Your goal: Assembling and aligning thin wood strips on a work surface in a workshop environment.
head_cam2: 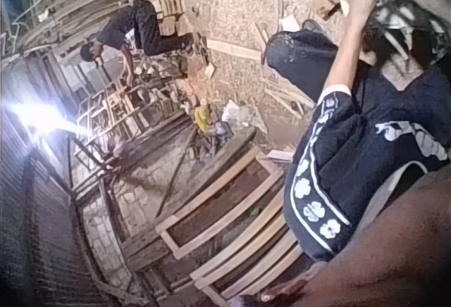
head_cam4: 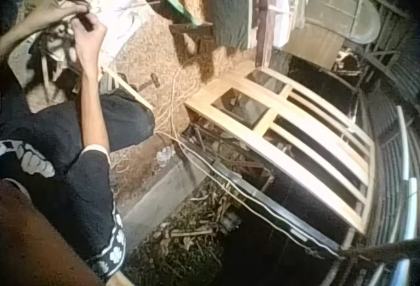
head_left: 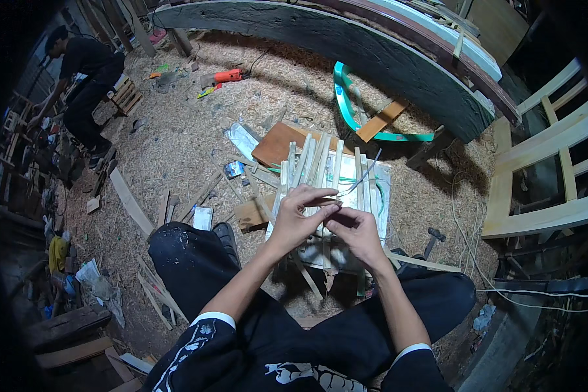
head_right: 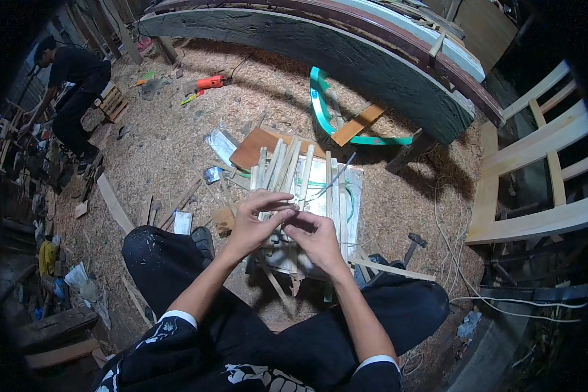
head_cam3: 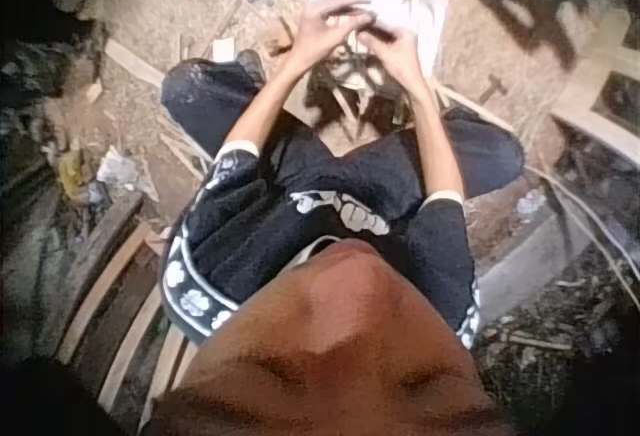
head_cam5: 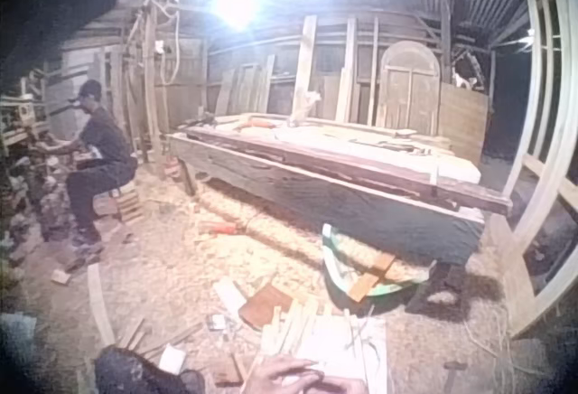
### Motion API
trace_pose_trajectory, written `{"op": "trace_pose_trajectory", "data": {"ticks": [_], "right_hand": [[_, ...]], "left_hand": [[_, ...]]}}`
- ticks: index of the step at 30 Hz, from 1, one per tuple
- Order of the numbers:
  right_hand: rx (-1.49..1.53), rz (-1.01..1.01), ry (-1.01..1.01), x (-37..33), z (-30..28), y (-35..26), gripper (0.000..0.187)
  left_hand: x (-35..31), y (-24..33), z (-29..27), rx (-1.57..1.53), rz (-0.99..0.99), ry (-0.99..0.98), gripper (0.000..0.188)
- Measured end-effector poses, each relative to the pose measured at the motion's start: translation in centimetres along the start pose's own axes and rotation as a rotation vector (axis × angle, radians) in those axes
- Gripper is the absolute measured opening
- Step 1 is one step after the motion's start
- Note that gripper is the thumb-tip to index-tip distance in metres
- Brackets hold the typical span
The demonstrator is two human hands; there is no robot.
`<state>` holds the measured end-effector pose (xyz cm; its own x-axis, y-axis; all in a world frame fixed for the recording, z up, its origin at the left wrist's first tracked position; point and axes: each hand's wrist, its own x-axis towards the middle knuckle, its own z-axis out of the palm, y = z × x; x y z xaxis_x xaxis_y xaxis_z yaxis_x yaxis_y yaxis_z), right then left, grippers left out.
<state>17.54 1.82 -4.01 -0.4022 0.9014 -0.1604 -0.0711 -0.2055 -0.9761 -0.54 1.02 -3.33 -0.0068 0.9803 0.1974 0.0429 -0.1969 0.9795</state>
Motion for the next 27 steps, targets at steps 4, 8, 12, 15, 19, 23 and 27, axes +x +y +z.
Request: {"op": "trace_pose_trajectory", "data": {"ticks": [4,8,12,15,19,23,27], "right_hand": [[-0.308,-0.217,0.025,0.2,-0.7,0.8,0.017],[-0.264,-0.146,0.097,0.2,-1.1,0.8,0.016],[-0.228,-0.085,0.174,0.2,-1.3,0.1,0.024],[-0.249,-0.08,0.16,-0.1,-2.3,0.1,0.023],[-0.25,-0.076,0.092,-0.6,-2.7,-0.5,0.024],[-0.516,-0.181,0.001,-1.1,-2.9,-1.8,0.014],[-0.912,-0.373,-0.016,-1.6,-2.5,-1.8,0.027]], "left_hand": [[-0.1,-0.1,0.0,0.181,0.066,-0.052,0.034],[0.2,0.3,0.6,0.043,-0.013,-0.026,0.048],[-0.1,-1.9,-0.4,-0.042,-0.273,-0.237,0.055],[-0.3,-1.8,-0.3,-0.037,-0.291,-0.344,0.063],[0.1,-2.7,-0.8,-0.06,-0.288,-0.391,0.073],[0.0,-3.0,-0.6,-0.125,-0.302,-0.327,0.066],[-0.3,-3.1,-0.3,-0.037,-0.285,-0.245,0.043]]}}
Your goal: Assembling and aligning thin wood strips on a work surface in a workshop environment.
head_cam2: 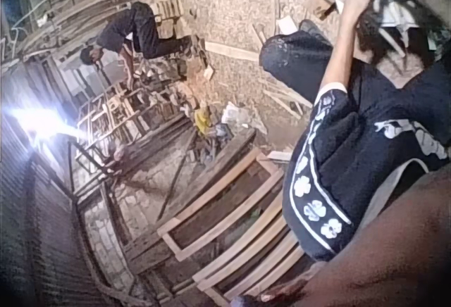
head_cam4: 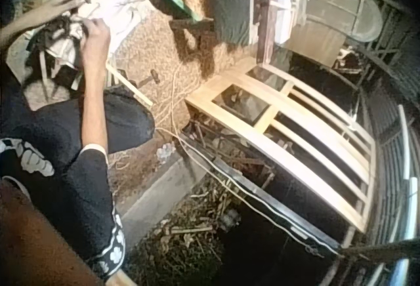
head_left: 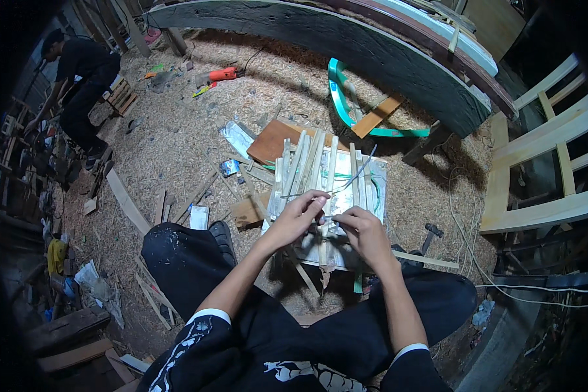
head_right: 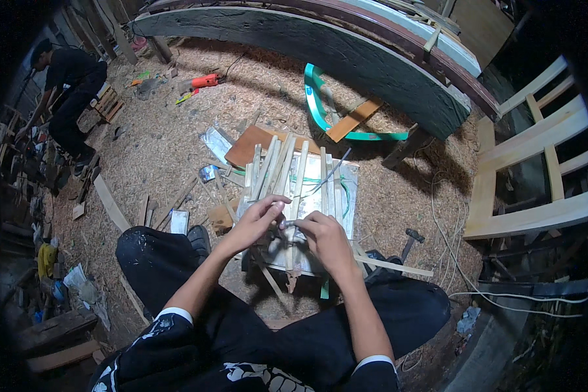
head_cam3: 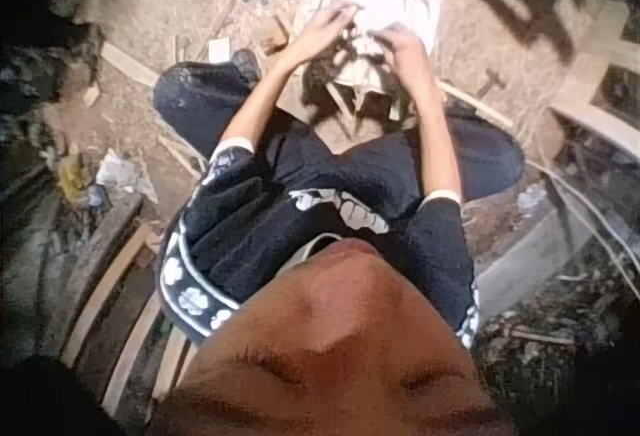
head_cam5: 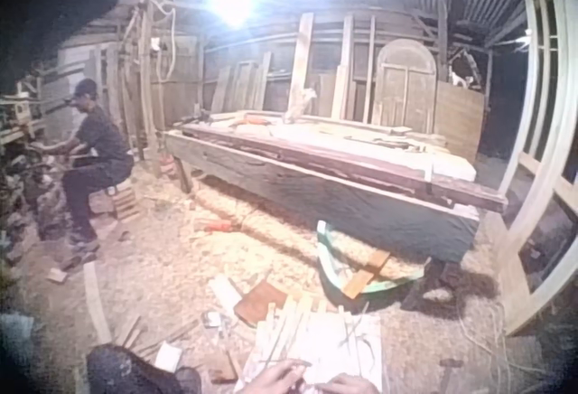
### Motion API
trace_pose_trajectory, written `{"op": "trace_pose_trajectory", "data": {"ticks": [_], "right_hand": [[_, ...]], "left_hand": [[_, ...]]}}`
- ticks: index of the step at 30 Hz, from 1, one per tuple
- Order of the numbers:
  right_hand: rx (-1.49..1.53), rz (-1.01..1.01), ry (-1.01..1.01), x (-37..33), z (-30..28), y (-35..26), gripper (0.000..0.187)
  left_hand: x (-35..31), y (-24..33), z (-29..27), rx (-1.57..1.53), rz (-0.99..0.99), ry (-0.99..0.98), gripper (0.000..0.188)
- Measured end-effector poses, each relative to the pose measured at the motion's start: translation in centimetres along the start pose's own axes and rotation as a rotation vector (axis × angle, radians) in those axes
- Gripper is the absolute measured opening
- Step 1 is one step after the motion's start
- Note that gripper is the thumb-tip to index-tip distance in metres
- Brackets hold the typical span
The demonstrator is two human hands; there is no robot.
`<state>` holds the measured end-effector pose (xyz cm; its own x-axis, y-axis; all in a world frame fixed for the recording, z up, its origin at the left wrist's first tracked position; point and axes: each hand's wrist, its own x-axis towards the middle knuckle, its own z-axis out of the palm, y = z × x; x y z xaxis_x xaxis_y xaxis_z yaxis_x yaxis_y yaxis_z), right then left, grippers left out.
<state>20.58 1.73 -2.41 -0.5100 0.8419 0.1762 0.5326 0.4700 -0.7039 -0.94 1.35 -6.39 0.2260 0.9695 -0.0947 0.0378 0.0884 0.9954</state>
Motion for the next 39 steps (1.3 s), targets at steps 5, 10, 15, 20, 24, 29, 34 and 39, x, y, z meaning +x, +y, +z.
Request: {"op": "trace_pose_trajectory", "data": {"ticks": [5,10,15,20,24,29,34,39], "right_hand": [[-0.187,-0.231,0.125,0.2,1.1,0.8,0.031],[-0.289,-0.313,0.127,0.5,1.0,0.2,0.038],[-0.312,-0.37,0.17,0.7,1.1,0.1,0.033],[-0.32,-0.392,0.177,0.8,1.5,0.1,0.031],[-0.158,-0.301,0.17,0.8,1.6,0.3,0.02],[0.002,-0.015,0.112,0.3,-0.1,1.9,0.008],[-0.043,0.227,-0.132,-1.5,-2.1,4.6,0.012],[-0.309,0.307,-0.202,-3.2,-3.5,5.1,0.018]], "left_hand": [[-0.2,1.2,0.5,0.046,-0.06,-0.105,0.036],[0.0,0.2,0.7,0.078,0.096,0.01,0.034],[0.0,0.7,0.4,-0.159,0.011,0.007,0.031],[0.0,0.6,0.3,-0.21,0.003,0.066,0.03],[0.2,0.1,0.4,-0.151,0.111,0.225,0.027],[-0.1,0.0,-1.1,0.077,0.153,0.445,0.026],[-1.1,-0.8,-3.3,0.663,0.154,0.523,0.029],[-2.1,-1.9,-4.8,0.977,0.106,0.459,0.033]]}}
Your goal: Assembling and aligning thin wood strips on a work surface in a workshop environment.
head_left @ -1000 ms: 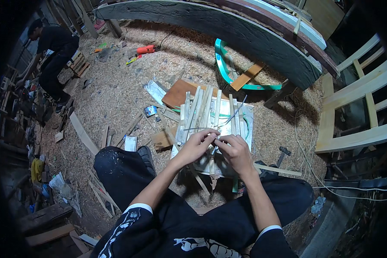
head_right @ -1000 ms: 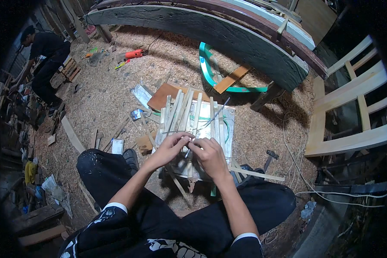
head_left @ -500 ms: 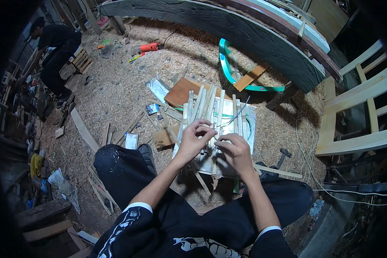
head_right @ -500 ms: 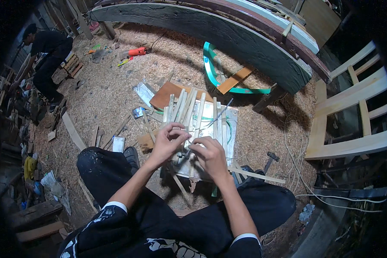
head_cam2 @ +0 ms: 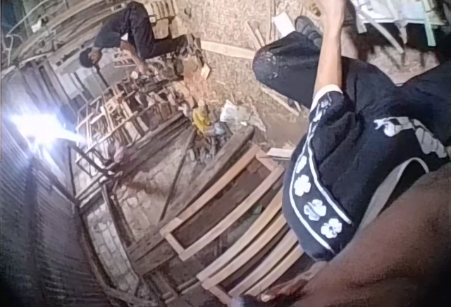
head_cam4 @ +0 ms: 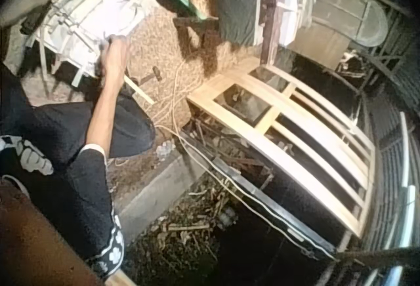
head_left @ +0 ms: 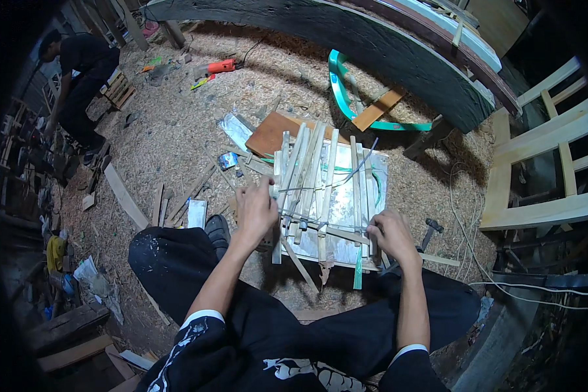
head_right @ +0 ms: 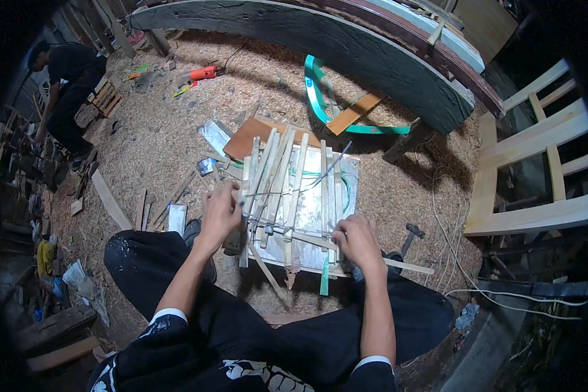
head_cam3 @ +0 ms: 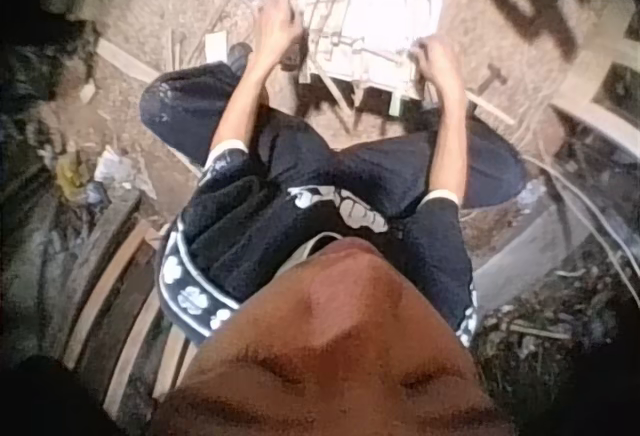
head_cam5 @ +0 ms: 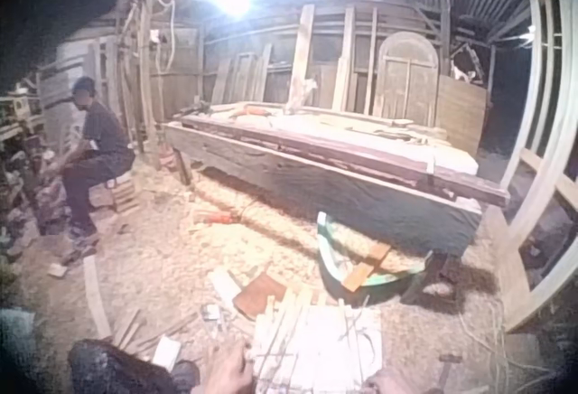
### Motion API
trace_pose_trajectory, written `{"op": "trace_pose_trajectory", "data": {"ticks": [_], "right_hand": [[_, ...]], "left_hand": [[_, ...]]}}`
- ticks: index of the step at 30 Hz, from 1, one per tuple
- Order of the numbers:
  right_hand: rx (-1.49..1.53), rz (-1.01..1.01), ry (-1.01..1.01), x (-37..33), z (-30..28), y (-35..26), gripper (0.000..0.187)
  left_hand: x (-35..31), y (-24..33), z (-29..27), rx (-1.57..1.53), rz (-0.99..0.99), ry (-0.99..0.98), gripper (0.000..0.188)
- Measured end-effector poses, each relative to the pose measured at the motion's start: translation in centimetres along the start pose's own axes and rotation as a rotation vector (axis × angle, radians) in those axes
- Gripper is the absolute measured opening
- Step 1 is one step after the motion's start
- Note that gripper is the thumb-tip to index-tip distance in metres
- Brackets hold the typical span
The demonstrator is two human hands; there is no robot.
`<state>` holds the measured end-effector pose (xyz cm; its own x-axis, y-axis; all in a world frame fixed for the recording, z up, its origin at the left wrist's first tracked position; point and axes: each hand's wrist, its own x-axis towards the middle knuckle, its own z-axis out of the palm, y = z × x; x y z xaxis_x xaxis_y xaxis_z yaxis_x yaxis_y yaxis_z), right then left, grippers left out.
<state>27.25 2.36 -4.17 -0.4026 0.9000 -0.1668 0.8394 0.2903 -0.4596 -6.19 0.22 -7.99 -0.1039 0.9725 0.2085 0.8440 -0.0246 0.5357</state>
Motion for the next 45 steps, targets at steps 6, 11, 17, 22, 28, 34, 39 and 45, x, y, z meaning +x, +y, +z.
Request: {"op": "trace_pose_trajectory", "data": {"ticks": [6,11,17,22,28,34,39,45], "right_hand": [[-0.142,0.084,0.072,-0.1,1.0,0.7,0.022],[-0.085,0.069,0.034,0.3,0.5,-1.0,0.024],[-0.092,-0.14,0.321,0.4,2.1,-3.0,0.04],[-0.115,-0.296,0.19,0.2,4.7,-5.6,0.036],[-0.055,-0.306,0.112,1.3,6.8,-3.5,0.025],[0.025,-0.288,0.124,1.4,6.9,-4.6,0.018],[0.047,-0.222,0.083,1.3,6.9,-4.9,0.014],[0.095,-0.252,0.059,1.8,6.8,-4.1,0.011]], "left_hand": [[-0.4,-0.8,-0.1,0.137,-0.076,-0.273,0.036],[-0.4,0.9,1.0,0.013,0.269,-0.108,0.041],[-2.5,4.0,2.9,-0.051,0.394,-0.333,0.02],[-2.4,3.8,3.8,-0.027,0.407,-0.37,0.018],[-2.4,3.7,4.2,0.023,0.409,-0.406,0.014],[-2.5,3.5,4.3,-0.011,0.409,-0.314,0.011],[-2.2,3.1,3.8,-0.047,0.391,-0.339,0.01],[-2.1,3.3,3.4,-0.104,0.315,-0.369,0.012]]}}
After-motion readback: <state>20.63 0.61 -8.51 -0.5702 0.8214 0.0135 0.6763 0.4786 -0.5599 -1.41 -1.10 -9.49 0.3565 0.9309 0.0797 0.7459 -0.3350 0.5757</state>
